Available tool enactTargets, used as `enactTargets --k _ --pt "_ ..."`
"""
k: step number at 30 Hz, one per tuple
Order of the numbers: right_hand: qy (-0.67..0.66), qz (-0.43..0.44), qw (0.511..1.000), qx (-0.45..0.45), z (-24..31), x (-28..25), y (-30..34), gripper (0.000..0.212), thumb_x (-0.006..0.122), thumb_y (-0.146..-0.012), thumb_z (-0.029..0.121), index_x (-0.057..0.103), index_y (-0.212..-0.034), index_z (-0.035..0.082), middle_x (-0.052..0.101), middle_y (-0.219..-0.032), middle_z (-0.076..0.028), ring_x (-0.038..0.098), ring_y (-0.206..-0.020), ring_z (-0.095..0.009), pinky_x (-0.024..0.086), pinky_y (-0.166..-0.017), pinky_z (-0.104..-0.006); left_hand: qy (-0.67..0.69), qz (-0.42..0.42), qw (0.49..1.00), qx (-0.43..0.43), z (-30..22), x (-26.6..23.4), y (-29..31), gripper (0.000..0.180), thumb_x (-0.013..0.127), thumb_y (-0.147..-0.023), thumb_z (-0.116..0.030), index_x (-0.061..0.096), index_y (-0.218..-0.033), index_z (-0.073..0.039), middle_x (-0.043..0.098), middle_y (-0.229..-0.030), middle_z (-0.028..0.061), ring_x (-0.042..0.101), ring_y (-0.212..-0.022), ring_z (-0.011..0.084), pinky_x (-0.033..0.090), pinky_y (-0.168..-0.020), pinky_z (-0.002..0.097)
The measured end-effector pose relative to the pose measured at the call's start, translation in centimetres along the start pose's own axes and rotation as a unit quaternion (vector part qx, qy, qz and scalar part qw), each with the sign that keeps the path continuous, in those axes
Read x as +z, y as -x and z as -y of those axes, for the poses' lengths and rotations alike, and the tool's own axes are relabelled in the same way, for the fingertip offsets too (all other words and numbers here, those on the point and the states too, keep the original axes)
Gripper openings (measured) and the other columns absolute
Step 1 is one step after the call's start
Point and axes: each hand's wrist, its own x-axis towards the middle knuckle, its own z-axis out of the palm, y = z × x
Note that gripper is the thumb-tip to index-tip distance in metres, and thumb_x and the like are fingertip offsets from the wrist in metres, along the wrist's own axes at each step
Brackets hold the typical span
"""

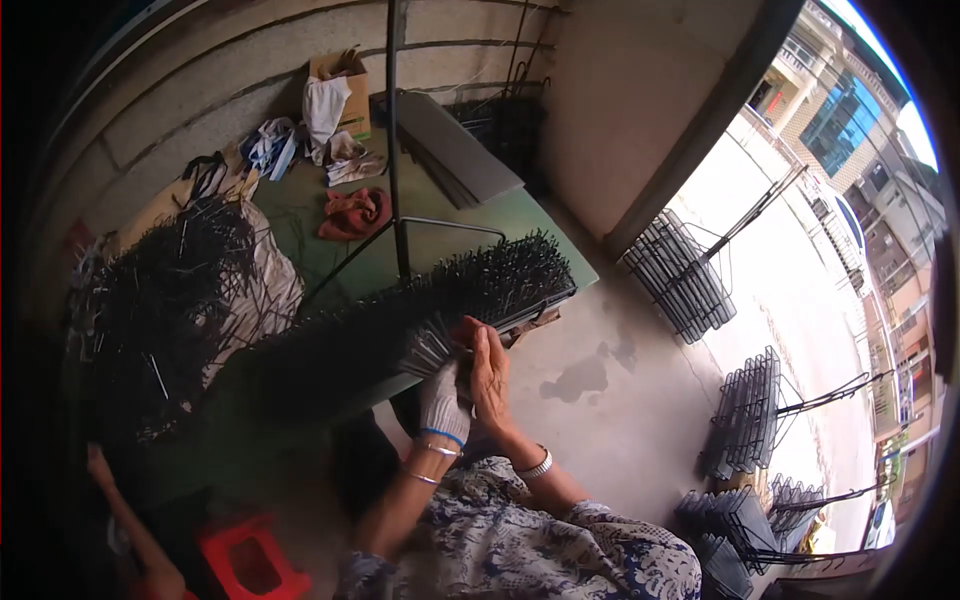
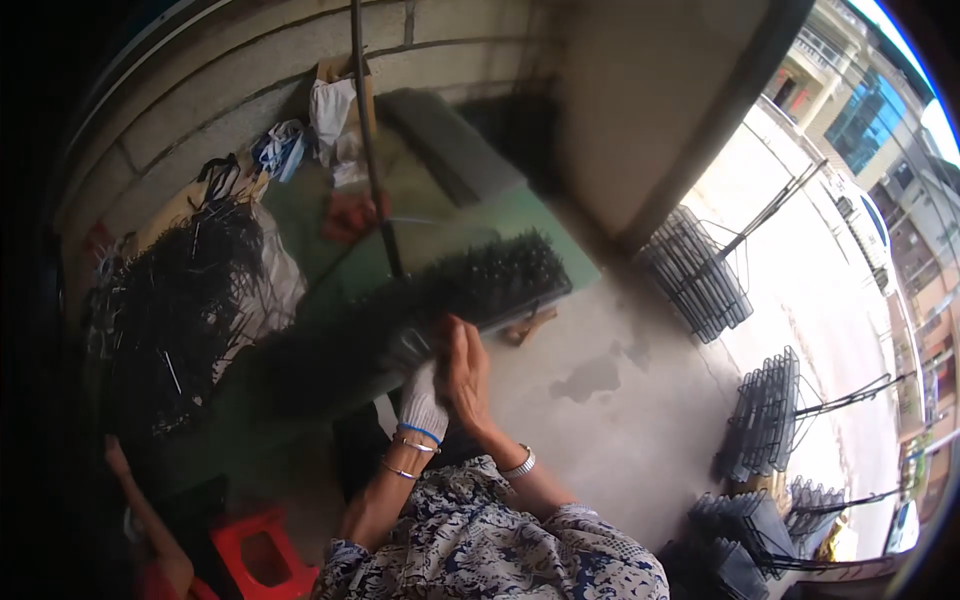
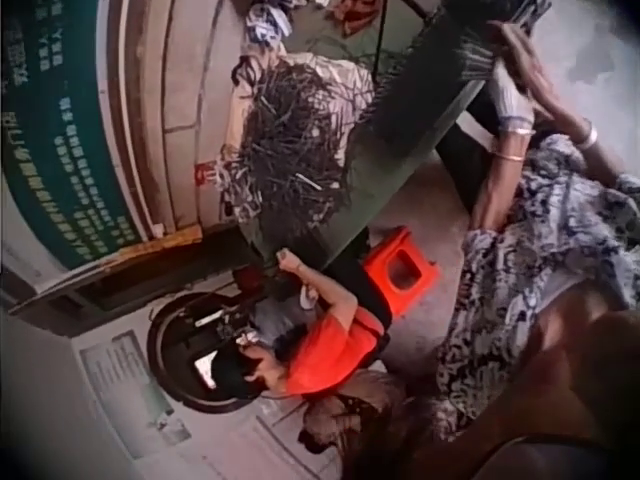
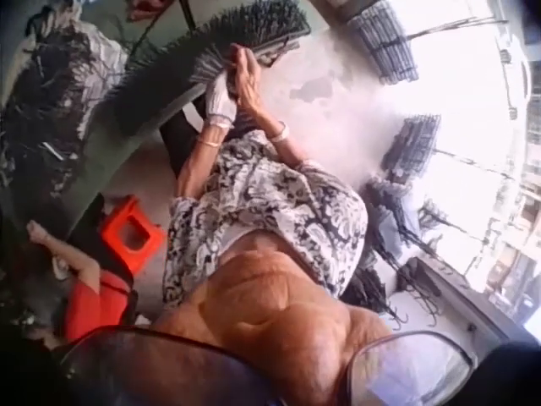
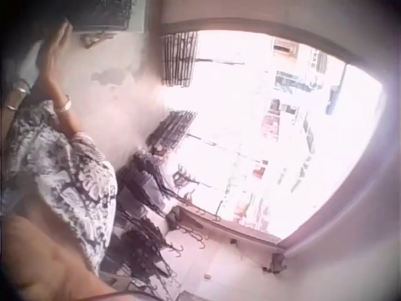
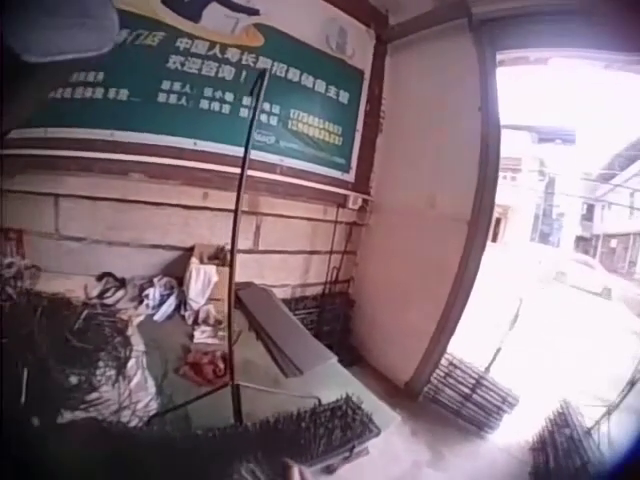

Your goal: Assembling metal spike bundles into a base grid frame.

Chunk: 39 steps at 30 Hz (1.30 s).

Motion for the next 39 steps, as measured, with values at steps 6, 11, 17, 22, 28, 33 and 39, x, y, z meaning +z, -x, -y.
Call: enactTargets --k 6,11,17,22,28,33,39 --pt "0.033 0.181 0.981 0.065 3.2 -2.1 -2.6 0.034 0.058 -0.099 0.031 0.068 -0.113 0.002 0.067 -0.093 0.001 0.057 -0.083 -0.006 0.046 -0.066 -0.0221 -0.177 -0.116 0.977 0.000 -6.1 10.4 8.0 0.020 0.070 -0.087 -0.021 0.067 -0.098 -0.005 0.069 -0.078 0.0052 0.063 -0.061 0.0123 0.050 -0.052 0.0253" --pt "0.028 0.267 0.961 0.065 2.7 -0.9 -3.5 0.022 0.067 -0.093 0.025 0.068 -0.100 0.003 0.059 -0.077 0.005 0.049 -0.067 -0.001 0.038 -0.053 -0.0201 -0.257 -0.116 0.959 0.040 -7.7 9.8 10.0 0.013 0.071 -0.085 -0.020 0.070 -0.085 -0.007 0.069 -0.071 0.0032 0.060 -0.053 0.0081 0.046 -0.046 0.0221" --pt "0.020 0.345 0.937 0.048 3.9 0.8 -2.9 0.021 0.065 -0.094 0.019 0.067 -0.101 -0.001 0.060 -0.073 0.001 0.053 -0.066 -0.006 0.043 -0.064 -0.0215 -0.282 -0.117 0.948 0.085 -8.5 7.5 12.0 0.012 0.071 -0.085 -0.019 0.071 -0.087 -0.007 0.069 -0.069 0.0039 0.058 -0.049 0.0067 0.044 -0.045 0.0205" --pt "0.034 0.374 0.925 0.051 3.9 2.6 -2.8 0.019 0.065 -0.093 0.017 0.067 -0.098 -0.001 0.061 -0.071 -0.001 0.055 -0.064 -0.007 0.044 -0.063 -0.0223 -0.273 -0.124 0.948 0.105 -9.9 7.7 13.4 0.016 0.069 -0.087 -0.016 0.070 -0.094 -0.002 0.071 -0.073 0.0059 0.062 -0.055 0.0084 0.046 -0.049 0.0201" --pt "0.024 0.375 0.924 0.076 3.1 5.0 -2.7 0.017 0.064 -0.093 0.016 0.067 -0.096 -0.001 0.062 -0.071 -0.002 0.056 -0.064 -0.007 0.044 -0.062 -0.0232 -0.247 -0.170 0.945 0.128 -11.6 6.6 13.5 0.017 0.068 -0.086 -0.014 0.069 -0.095 0.001 0.071 -0.076 0.0073 0.064 -0.058 0.0097 0.047 -0.048 0.0210" --pt "0.045 0.416 0.906 0.072 3.0 7.7 -2.3 0.024 0.062 -0.094 0.014 0.067 -0.109 -0.004 0.061 -0.071 -0.003 0.056 -0.063 -0.008 0.045 -0.063 -0.0229 -0.223 -0.207 0.944 0.127 -13.2 5.6 13.9 0.020 0.069 -0.086 -0.015 0.068 -0.097 0.001 0.072 -0.077 0.0070 0.064 -0.061 0.0085 0.046 -0.050 0.0205" --pt "0.034 0.432 0.895 0.107 2.5 10.1 -2.3 0.024 0.063 -0.094 0.014 0.067 -0.108 -0.004 0.063 -0.072 -0.003 0.057 -0.064 -0.009 0.046 -0.063 -0.0221 -0.217 -0.225 0.940 0.135 -15.6 4.6 13.9 0.019 0.071 -0.085 -0.015 0.068 -0.097 0.000 0.071 -0.077 0.0058 0.064 -0.061 0.0079 0.046 -0.049 0.0205"
